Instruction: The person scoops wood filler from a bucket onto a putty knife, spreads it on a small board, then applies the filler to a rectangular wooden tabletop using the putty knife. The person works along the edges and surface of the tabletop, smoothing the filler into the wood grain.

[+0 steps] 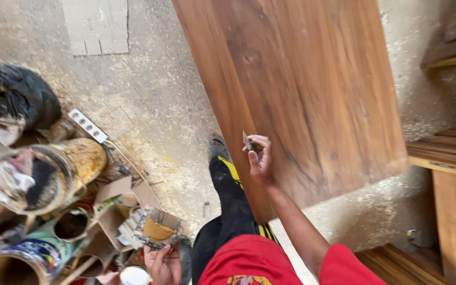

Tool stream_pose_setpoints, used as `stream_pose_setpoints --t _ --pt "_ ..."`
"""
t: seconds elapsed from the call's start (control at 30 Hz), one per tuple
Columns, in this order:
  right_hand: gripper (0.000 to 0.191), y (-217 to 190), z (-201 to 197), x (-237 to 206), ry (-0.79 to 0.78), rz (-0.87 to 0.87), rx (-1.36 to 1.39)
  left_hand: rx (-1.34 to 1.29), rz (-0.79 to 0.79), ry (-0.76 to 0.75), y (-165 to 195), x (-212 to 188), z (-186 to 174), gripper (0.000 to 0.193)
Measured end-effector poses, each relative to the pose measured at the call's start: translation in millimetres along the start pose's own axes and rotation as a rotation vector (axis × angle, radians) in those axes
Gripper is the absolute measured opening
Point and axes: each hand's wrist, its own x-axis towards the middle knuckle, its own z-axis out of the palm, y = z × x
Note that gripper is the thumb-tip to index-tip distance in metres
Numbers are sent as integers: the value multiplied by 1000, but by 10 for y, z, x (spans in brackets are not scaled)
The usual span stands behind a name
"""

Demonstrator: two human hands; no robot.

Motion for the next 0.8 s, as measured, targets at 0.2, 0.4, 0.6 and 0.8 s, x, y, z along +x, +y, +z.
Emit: stream_pose_setpoints --t 0.2,0.4,0.6,0.8 --pt "42 320 346 1092 26 17 -17 75 -90 -55 321 833 784 76" --pt "40 491 723 2130 20 14 -30 122 -195 -153 568 1555 1434 67" --pt "38 633 1260 3098 16 -10 -108 176 -283 -172 900 2439 1741 70" --pt "33 763 1805 3885 270 -14 -40 319 -337 -252 1129 3810 1951 73"
